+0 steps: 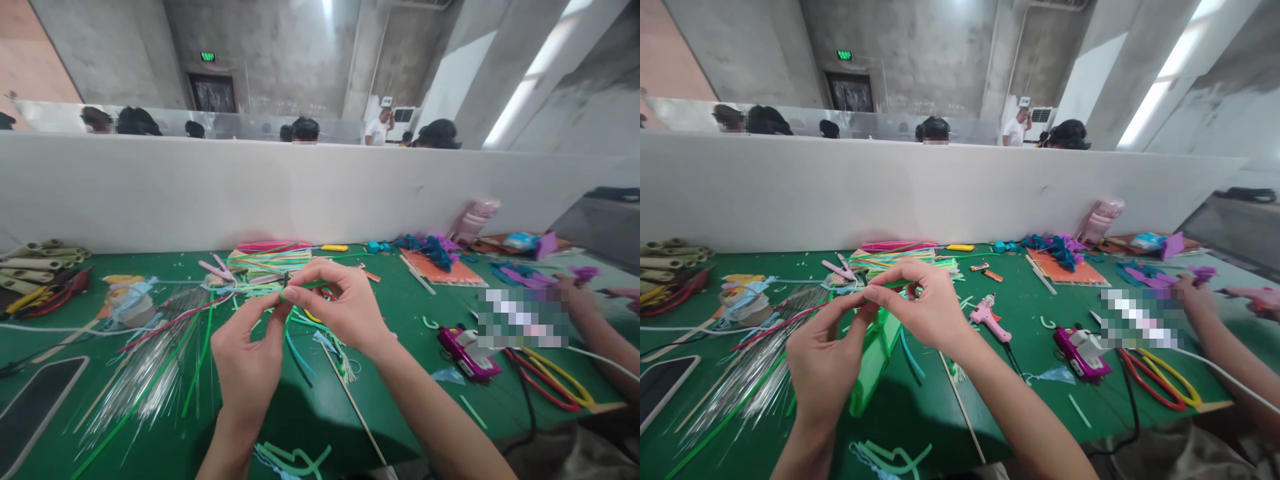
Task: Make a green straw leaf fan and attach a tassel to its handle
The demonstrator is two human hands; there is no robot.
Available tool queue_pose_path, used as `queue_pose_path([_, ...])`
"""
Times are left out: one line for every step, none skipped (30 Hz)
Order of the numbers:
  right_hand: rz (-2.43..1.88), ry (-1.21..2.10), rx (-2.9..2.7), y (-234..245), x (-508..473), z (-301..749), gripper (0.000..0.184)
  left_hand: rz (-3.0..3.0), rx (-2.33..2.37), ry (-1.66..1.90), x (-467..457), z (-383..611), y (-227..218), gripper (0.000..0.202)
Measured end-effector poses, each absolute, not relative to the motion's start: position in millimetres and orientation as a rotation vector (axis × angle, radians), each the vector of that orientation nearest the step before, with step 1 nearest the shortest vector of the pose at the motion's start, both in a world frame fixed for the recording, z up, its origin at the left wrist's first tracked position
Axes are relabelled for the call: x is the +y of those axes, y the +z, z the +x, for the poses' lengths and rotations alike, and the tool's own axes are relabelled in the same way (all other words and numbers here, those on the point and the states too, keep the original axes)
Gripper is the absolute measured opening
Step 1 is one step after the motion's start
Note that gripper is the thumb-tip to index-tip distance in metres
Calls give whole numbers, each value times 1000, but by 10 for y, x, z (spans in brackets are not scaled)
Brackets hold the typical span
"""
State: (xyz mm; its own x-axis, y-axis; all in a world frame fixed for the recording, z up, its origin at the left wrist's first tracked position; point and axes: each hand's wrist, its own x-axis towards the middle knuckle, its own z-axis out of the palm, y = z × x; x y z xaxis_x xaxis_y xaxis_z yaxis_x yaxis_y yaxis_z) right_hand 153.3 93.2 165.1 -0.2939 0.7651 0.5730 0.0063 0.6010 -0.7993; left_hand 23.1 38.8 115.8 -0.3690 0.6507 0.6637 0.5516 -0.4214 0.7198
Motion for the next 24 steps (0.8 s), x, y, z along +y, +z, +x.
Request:
queue_pose_path([-616,870,-1736,1663,945,1550,13,1678,1588,1930,399,199,1147,10])
queue_pose_path([-597,883,-1756,1670,961,1569,13,1639,1536,1932,409,166,1139,10])
queue_pose_path([-580,893,-1775,1673,980,1589,14,1606,1486,1926,416,137,1137,10])
queue_pose_path([-557,905,-1793,1670,999,1609,15,1583,1440,1902,420,112,1140,11])
queue_pose_path([-528,921,-1805,1664,1019,1627,15,1574,1389,1858,420,92,1151,12])
queue_pose_path([-496,940,-1812,1654,1038,1644,16,1573,1335,1799,417,78,1166,13])
queue_pose_path([-466,962,-1814,1643,1056,1658,17,1580,1279,1734,412,67,1185,14])
queue_pose_path([-446,988,-1815,1633,1073,1670,17,1589,1229,1673,407,60,1204,14])
queue_pose_path([-438,1012,-1816,1625,1087,1680,18,1598,1190,1625,404,54,1221,14])
queue_pose_path([-441,1032,-1822,1619,1099,1688,19,1606,1165,1597,404,50,1233,13])
queue_pose_path([-448,1046,-1829,1617,1108,1693,21,1614,1150,1582,406,46,1239,14])
queue_pose_path([-456,1059,-1839,1619,1112,1696,23,1624,1140,1576,412,41,1240,14])
queue_pose_path([-462,1072,-1849,1625,1112,1697,25,1637,1132,1568,420,36,1236,15])
queue_pose_path([-465,1088,-1855,1633,1106,1696,27,1653,1124,1560,430,30,1229,16])
queue_pose_path([-467,1100,-1857,1643,1095,1692,29,1674,1117,1551,441,23,1220,17])
queue_pose_path([-475,1094,-1854,1653,1079,1685,28,1692,1114,1542,452,16,1212,17])
queue_pose_path([-492,1064,-1849,1661,1061,1675,26,1707,1117,1542,461,10,1205,18])
queue_pose_path([-515,1012,-1842,1667,1040,1663,22,1716,1130,1542,469,5,1200,19])
queue_pose_path([-540,949,-1830,1669,1020,1649,18,1726,1148,1545,473,4,1199,20])
queue_pose_path([-565,885,-1815,1667,1000,1633,14,1740,1175,1547,472,8,1202,21])
queue_pose_path([-587,830,-1800,1661,982,1615,11,1762,1213,1541,467,17,1209,22])
queue_pose_path([-606,788,-1785,1652,966,1596,9,1794,1261,1533,457,33,1218,23])
queue_pose_path([-622,757,-1772,1642,950,1576,8,1828,1321,1532,443,55,1230,23])
queue_pose_path([-638,726,-1762,1632,934,1556,7,1853,1397,1545,428,81,1242,22])
